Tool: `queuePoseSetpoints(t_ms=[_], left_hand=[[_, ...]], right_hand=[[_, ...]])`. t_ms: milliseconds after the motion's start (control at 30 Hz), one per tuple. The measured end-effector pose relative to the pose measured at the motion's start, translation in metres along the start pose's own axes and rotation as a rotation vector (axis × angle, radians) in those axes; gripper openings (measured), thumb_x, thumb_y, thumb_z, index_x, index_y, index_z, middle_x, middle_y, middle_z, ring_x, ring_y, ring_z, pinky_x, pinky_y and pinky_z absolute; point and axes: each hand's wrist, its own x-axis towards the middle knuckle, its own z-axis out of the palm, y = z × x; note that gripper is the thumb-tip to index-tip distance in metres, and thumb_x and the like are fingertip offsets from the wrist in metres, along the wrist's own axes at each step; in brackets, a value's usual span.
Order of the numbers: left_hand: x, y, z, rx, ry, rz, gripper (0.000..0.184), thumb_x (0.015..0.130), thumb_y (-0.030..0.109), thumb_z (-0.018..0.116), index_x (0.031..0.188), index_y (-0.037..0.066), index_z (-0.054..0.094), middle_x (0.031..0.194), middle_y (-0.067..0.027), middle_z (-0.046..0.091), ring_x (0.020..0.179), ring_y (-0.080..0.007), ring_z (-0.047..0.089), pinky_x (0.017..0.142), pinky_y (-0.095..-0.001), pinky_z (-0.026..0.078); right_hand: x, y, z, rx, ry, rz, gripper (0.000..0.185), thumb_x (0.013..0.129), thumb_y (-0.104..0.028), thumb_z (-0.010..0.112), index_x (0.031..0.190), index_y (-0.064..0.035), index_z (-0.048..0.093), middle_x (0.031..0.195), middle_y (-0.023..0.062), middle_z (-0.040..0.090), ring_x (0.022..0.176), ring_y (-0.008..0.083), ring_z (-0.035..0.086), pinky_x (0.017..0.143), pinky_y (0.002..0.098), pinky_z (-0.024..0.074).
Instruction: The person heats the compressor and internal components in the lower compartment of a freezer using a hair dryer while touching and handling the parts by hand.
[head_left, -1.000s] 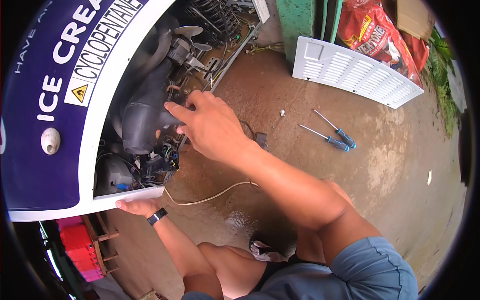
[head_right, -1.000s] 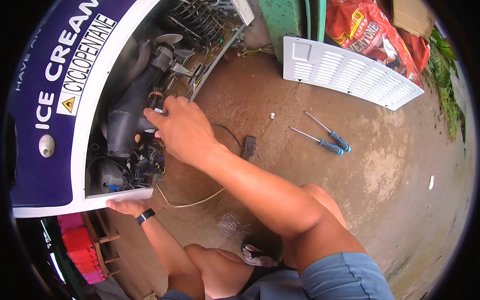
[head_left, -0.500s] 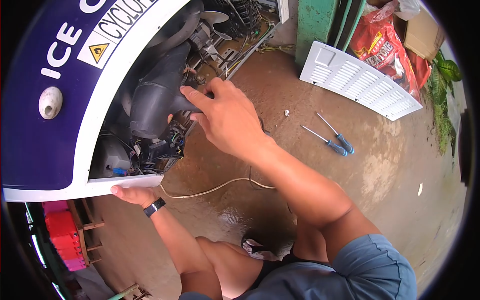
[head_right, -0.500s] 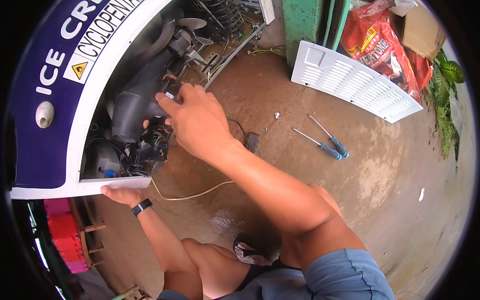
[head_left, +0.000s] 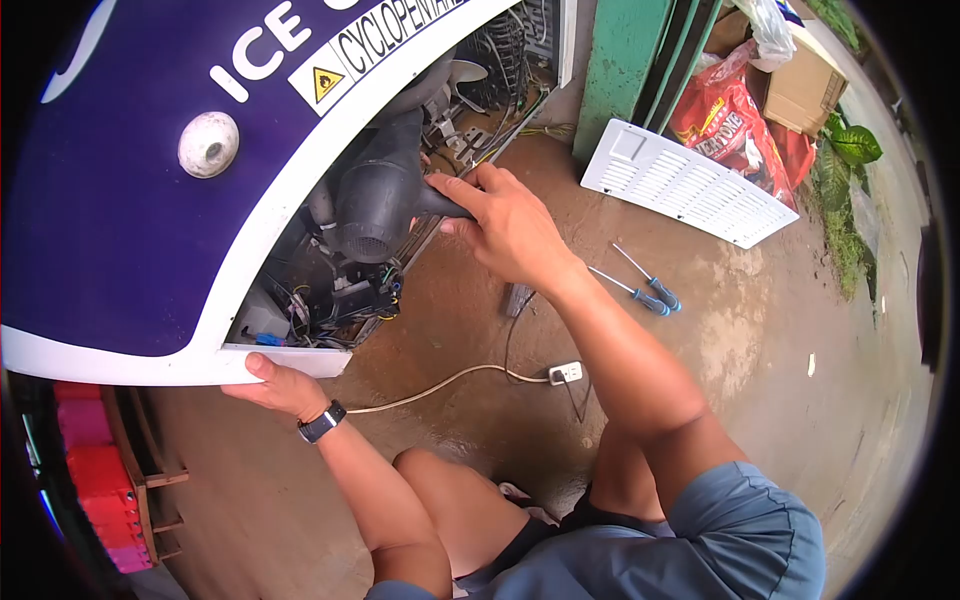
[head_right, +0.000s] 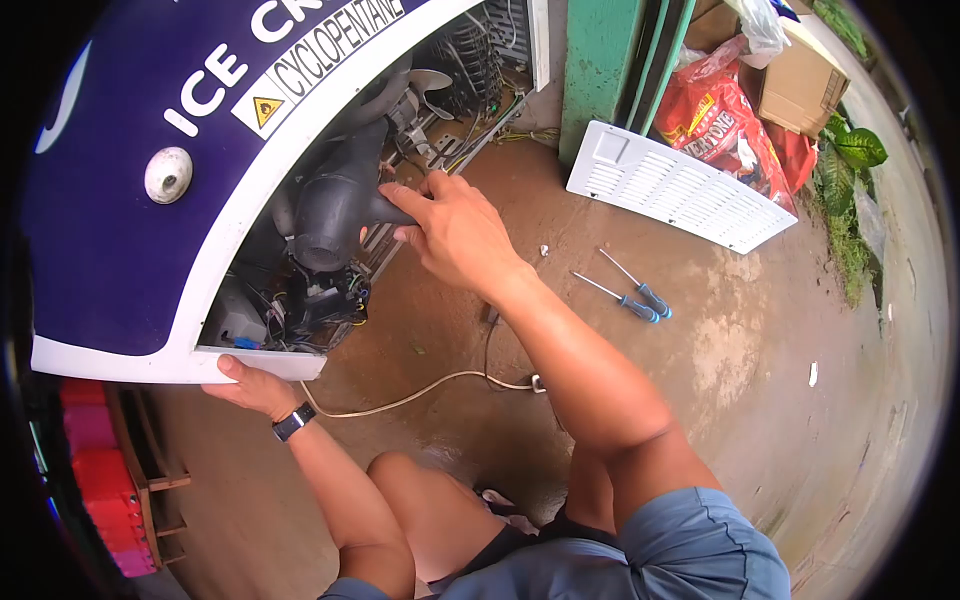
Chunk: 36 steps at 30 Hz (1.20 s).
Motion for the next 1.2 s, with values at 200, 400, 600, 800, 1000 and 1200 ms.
queuePoseSetpoints(t_ms=[200, 400, 600, 800, 1000, 1200], left_hand=[[0.006, -0.009, -0.009, -0.011, -0.12, 0.119, 0.106, 0.092, 0.08, 0.061, 0.137, -0.014, 0.037, 0.123, -0.0285, 0.053, 0.109, -0.0349, 0.06, 0.093, -0.047, 0.053], [0.008, -0.008, -0.013, 0.016, -0.188, 0.111, 0.107, 0.093, 0.075, 0.064, 0.148, -0.01, 0.031, 0.133, -0.0293, 0.045, 0.121, -0.0405, 0.055, 0.101, -0.0533, 0.049], [0.006, -0.014, -0.008, -0.075, -0.22, 0.127, 0.106, 0.095, 0.069, 0.066, 0.153, -0.011, 0.026, 0.138, -0.03, 0.044, 0.123, -0.0422, 0.055, 0.102, -0.0532, 0.049], [0.004, -0.006, -0.019, -0.035, -0.267, 0.026, 0.096, 0.1, 0.063, 0.064, 0.152, -0.009, 0.029, 0.145, -0.0313, 0.044, 0.13, -0.0386, 0.052, 0.109, -0.0502, 0.046], [0.025, -0.012, -0.007, -0.118, -0.191, 0.072, 0.105, 0.099, 0.077, 0.051, 0.151, -0.011, 0.029, 0.151, -0.0325, 0.04, 0.134, -0.0381, 0.049, 0.116, -0.05, 0.041], [0.029, -0.019, -0.008, -0.118, -0.195, 0.112, 0.11, 0.101, 0.076, 0.045, 0.159, -0.013, 0.019, 0.162, -0.0343, 0.028, 0.147, -0.0411, 0.039, 0.123, -0.0519, 0.033]], right_hand=[[-0.005, -0.009, 0.01, -0.074, 0.057, 0.042, 0.047, 0.092, -0.02, 0.076, 0.138, -0.0213, 0.066, 0.109, 0.015, 0.065, 0.108, 0.0365, 0.063, 0.094, 0.0482, 0.0505], [-0.009, -0.019, 0.017, -0.125, 0.072, 0.11, 0.044, 0.094, -0.022, 0.075, 0.138, -0.0229, 0.066, 0.112, 0.0155, 0.065, 0.11, 0.0363, 0.063, 0.095, 0.0481, 0.0498], [-0.012, -0.024, 0.015, -0.157, 0.072, 0.126, 0.045, 0.094, -0.024, 0.075, 0.138, -0.0241, 0.065, 0.111, 0.0154, 0.065, 0.108, 0.0373, 0.063, 0.093, 0.0494, 0.0507], [-0.021, -0.013, 0.014, -0.05, 0.069, 0.082, 0.048, 0.093, -0.022, 0.075, 0.14, -0.0249, 0.065, 0.11, 0.0144, 0.066, 0.107, 0.0368, 0.063, 0.091, 0.0495, 0.051], [-0.027, -0.024, 0.031, 0.169, 0.165, 0.201, 0.048, 0.091, -0.02, 0.077, 0.138, -0.0212, 0.066, 0.111, 0.0143, 0.064, 0.109, 0.0358, 0.062, 0.093, 0.0487, 0.0504], [-0.036, -0.016, 0.051, 0.377, 0.253, 0.25, 0.045, 0.092, -0.026, 0.078, 0.134, -0.0165, 0.065, 0.113, 0.0142, 0.062, 0.109, 0.0347, 0.063, 0.093, 0.0485, 0.0519]])
